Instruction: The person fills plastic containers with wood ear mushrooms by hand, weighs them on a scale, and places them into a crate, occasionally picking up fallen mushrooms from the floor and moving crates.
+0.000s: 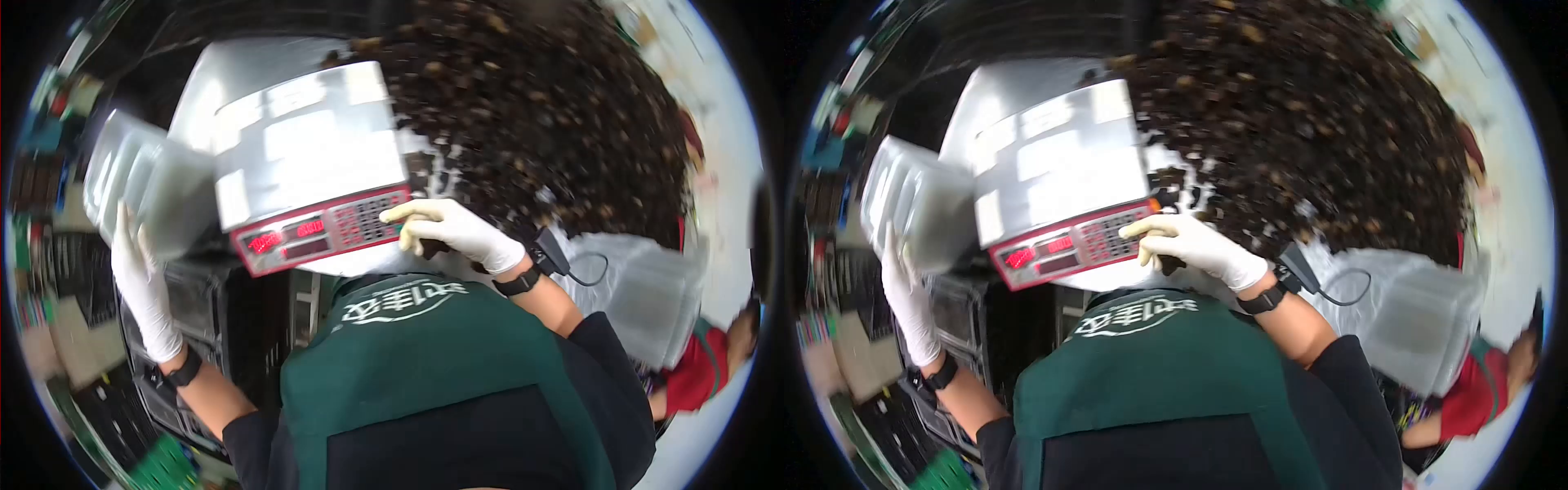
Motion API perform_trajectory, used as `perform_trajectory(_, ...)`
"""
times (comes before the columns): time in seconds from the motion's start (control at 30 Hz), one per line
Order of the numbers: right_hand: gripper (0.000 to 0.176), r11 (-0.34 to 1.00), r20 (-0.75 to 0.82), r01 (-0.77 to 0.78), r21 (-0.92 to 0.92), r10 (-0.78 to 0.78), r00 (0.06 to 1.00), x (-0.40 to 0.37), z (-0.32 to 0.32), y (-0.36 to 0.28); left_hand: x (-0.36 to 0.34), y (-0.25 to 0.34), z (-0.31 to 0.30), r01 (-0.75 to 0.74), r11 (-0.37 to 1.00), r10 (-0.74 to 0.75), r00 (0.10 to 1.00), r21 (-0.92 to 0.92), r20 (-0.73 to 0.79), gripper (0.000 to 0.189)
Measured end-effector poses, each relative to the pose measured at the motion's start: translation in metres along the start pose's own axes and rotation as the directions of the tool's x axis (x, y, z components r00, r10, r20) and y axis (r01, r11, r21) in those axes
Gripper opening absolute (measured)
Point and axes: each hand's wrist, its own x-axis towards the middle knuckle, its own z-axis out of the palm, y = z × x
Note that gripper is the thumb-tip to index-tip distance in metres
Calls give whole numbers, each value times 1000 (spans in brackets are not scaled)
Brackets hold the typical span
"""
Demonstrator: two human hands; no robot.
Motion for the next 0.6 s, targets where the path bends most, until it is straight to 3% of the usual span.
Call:
perform_trajectory(0.03,35,1000,-32,7,28,-6,999,-8,-7,11,6,-11,12,29,999,-27,992,-20,123,37)
perform_trajectory(0.13,32,999,-310,38,-27,-45,950,-34,-36,39,17,-15,14,116,984,-129,987,133,100,22)
perform_trajectory(0.17,30,997,-411,42,-60,-63,909,-42,-47,52,21,-29,17,156,985,-164,980,75,114,18)
perform_trajectory(0.2,28,978,-537,139,-154,-201,819,-47,-57,64,24,-31,17,187,982,-187,977,10,101,17)
perform_trajectory(0.23,28,971,-665,163,-174,-238,708,-52,-70,74,27,-31,15,222,974,-217,972,-54,87,16)
perform_trajectory(0.3,28,935,-807,125,-332,-351,476,-66,-86,79,35,-40,-4,250,968,-248,965,-17,90,18)
perform_trajectory(0.37,33,771,-743,13,-637,-619,257,-64,-109,89,44,-43,-17,268,962,-253,943,-46,215,15)
perform_trajectory(0.4,45,734,-744,-177,-656,-589,317,-68,-109,76,49,-29,-22,247,969,-242,963,-28,118,14)
perform_trajectory(0.43,66,541,-643,-352,-764,-682,348,-64,-115,75,49,-7,-31,228,974,-227,974,-11,18,15)
perform_trajectory(0.5,81,486,-576,-313,-816,-639,510,-51,-110,62,45,45,-36,262,960,-276,945,-98,-174,19)
perform_trajectory(0.57,86,369,-526,-377,-850,-540,657,-33,-101,69,32,78,-23,92,990,-116,960,-103,-253,18)
perform_trajectory(0.6,82,314,-532,-430,-846,-534,657,-26,-98,68,23,100,-16,24,995,-40,985,-94,-170,17)
